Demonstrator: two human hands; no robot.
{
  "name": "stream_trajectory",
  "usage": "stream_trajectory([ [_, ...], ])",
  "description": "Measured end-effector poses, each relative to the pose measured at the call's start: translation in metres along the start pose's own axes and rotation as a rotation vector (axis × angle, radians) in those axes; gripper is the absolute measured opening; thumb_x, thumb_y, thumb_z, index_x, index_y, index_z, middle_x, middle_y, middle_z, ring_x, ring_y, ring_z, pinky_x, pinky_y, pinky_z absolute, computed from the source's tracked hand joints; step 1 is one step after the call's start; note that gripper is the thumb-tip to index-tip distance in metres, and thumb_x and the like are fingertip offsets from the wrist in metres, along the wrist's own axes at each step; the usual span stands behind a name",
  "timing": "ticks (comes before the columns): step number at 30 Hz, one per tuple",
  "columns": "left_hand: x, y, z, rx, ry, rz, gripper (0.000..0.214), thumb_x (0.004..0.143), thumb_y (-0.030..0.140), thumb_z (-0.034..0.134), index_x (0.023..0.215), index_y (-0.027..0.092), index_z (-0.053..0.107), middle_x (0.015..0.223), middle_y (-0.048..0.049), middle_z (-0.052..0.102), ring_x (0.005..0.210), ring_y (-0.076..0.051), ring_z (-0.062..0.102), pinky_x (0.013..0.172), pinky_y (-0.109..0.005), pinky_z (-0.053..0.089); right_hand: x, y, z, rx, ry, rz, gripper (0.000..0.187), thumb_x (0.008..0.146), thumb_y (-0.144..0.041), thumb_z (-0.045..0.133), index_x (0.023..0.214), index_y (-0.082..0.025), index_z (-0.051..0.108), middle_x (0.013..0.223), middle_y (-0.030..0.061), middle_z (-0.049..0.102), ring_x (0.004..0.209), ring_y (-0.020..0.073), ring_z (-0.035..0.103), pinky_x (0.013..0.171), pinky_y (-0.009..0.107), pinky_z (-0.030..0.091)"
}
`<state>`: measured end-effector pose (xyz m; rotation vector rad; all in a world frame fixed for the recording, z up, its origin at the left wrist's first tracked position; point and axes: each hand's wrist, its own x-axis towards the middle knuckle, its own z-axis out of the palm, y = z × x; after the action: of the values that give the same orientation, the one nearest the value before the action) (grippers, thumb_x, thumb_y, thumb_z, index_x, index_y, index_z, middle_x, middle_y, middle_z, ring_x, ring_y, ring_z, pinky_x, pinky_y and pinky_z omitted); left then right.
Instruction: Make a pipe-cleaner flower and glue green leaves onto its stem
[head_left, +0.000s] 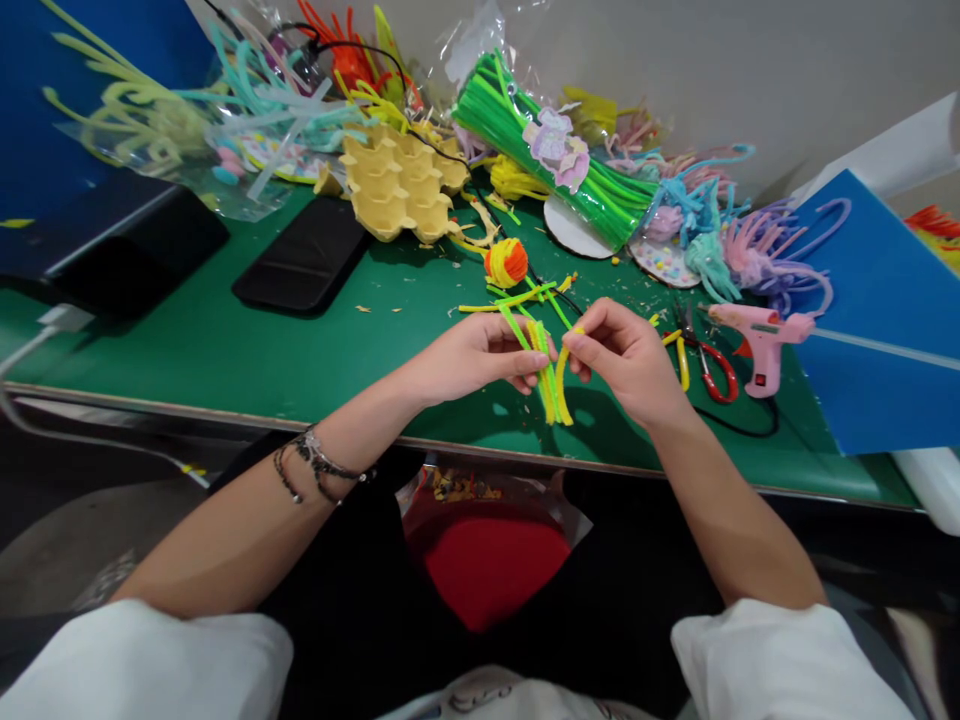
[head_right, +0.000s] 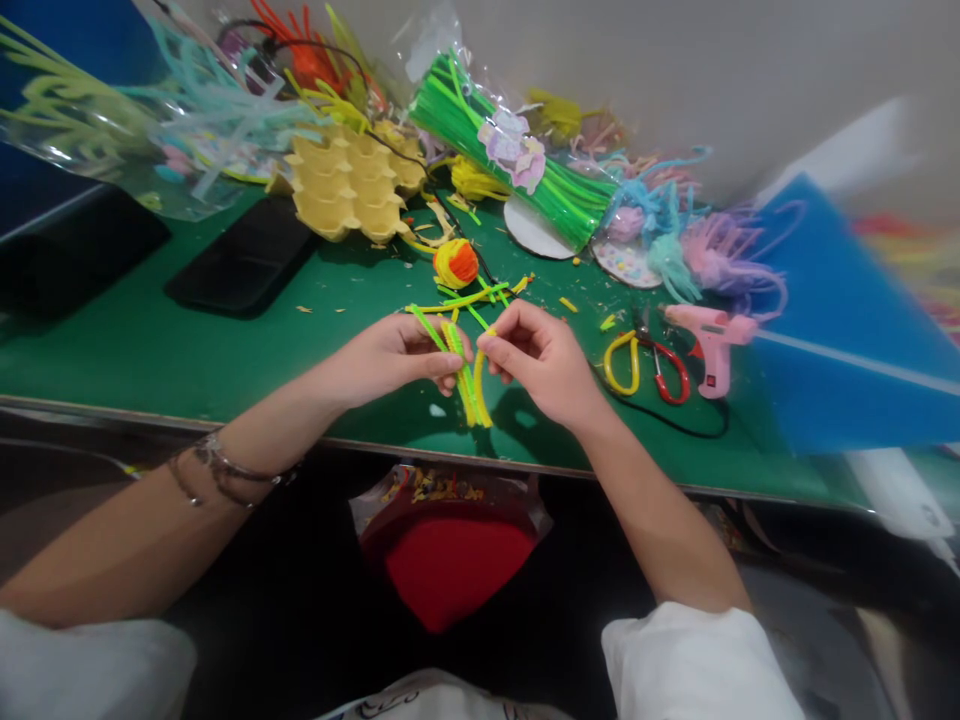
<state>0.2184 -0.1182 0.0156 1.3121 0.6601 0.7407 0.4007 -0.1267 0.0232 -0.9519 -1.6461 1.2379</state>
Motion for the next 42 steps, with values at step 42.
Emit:
stream_trajectory([
  [42,0.002,-0.004,-0.017,0.066,0.45,0.109,0.033,0.065,0.041,0.072,0.082,0.015,0.06,0.069,0.0024,0.062,0.058,-0.007,0.058,0.06,-0.019,0.051,-0.009,0.005,-0.006,-1.377,0.013,-0.729,0.037,0.089,-0.049,0.046,0.079,-0.018,0.062,0.065,0.003,0.058,0.063,0.0144,0.049,0.057,0.029,0.027],
])
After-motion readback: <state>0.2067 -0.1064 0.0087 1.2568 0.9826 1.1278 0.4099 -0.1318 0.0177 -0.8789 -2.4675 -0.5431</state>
